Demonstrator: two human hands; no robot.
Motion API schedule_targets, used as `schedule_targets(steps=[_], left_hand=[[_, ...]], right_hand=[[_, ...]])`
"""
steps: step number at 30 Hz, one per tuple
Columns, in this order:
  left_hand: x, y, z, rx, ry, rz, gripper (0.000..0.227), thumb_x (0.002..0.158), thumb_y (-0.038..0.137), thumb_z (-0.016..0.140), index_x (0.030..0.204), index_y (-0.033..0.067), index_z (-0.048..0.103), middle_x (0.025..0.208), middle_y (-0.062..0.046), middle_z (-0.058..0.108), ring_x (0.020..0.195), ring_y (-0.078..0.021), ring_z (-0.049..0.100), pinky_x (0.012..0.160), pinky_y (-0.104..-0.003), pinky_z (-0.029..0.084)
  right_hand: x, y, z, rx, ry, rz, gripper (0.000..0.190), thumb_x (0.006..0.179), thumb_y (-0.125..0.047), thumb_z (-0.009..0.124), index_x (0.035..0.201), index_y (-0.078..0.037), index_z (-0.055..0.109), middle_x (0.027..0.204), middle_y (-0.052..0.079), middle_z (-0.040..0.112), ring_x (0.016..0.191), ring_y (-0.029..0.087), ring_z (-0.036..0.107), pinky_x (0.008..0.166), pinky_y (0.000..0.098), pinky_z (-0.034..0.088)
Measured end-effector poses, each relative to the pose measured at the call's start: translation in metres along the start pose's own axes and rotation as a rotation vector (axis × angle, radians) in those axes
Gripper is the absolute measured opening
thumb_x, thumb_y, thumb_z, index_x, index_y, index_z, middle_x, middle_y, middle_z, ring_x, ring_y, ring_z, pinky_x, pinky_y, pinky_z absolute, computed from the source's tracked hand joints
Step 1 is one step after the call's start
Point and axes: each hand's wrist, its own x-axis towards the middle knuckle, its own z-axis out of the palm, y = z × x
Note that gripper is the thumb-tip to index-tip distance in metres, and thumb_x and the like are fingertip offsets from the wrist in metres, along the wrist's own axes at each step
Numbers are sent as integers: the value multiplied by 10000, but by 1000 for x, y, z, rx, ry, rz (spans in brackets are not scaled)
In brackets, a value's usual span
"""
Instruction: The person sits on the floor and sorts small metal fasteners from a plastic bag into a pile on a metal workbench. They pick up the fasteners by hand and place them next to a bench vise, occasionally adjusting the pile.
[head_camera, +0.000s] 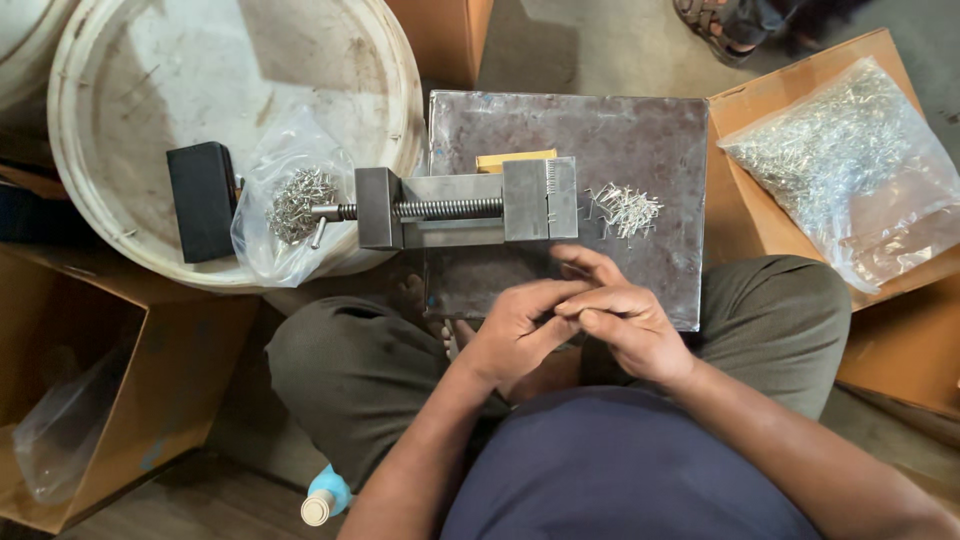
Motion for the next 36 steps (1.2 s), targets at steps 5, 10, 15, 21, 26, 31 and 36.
schedule_targets(steps=[5, 10, 15, 21, 26, 31, 36], left_hand=[[0, -8, -1, -45, -2, 52, 229, 1002, 173, 691, 1189, 41, 689, 1082, -107, 731, 1016, -216, 724, 899, -318, 560], [-4, -14, -1, -70, -19, 16, 181, 1028, 172, 693, 1152, 41, 711, 999, -74, 717, 919, -161, 690, 829, -297, 549], [-9, -17, 0, -220, -13, -92, 245, 1058, 199, 651, 1236, 32, 676, 1031, -64, 723, 961, -116, 651, 856, -295, 549], [-3, -16, -5, -253, -98, -133, 255, 1016, 105, 584, 1226, -18, 662, 1137, -79, 718, 1070, -151, 643, 961, -307, 520], [3, -14, -9, -381, -98, -139, 204, 1056, 92, 575, 1150, -49, 688, 1051, -81, 724, 995, -148, 652, 909, -305, 530], [-1, -17, -6, -469, -138, -178, 222, 1080, 128, 547, 1152, -33, 682, 1013, -53, 706, 947, -121, 630, 862, -281, 513], [-3, -17, -9, -455, -173, -144, 241, 1092, 164, 530, 1140, -24, 673, 1013, -52, 700, 959, -117, 637, 880, -276, 509]], right_hand=[[3, 3, 2, 85, -33, 43, 220, 1040, -115, 643, 1211, -23, 747, 1645, 202, 369, 1429, 295, 469, 1191, 438, 383], [5, 3, 0, 184, -3, 50, 226, 1045, -136, 665, 1227, -30, 748, 1618, 213, 410, 1417, 326, 495, 1214, 445, 387], [4, 5, -5, 151, -2, 65, 207, 1053, -112, 675, 1230, -27, 744, 1577, 240, 466, 1489, 308, 450, 1190, 444, 395], [10, -2, 0, -110, 7, 46, 213, 962, -99, 700, 1144, -18, 776, 1567, 228, 474, 1432, 315, 479, 1182, 437, 378], [15, -2, -1, 190, 39, 85, 182, 971, -97, 707, 1130, -54, 783, 1519, 213, 489, 1366, 296, 520, 1118, 421, 427], [10, 1, -5, 133, 65, 100, 178, 961, -83, 712, 1116, -57, 797, 1510, 212, 513, 1224, 279, 556, 984, 391, 478], [12, 1, -5, 133, 15, 50, 183, 984, -49, 696, 1151, -60, 773, 1507, 211, 492, 1213, 251, 579, 971, 349, 511]])
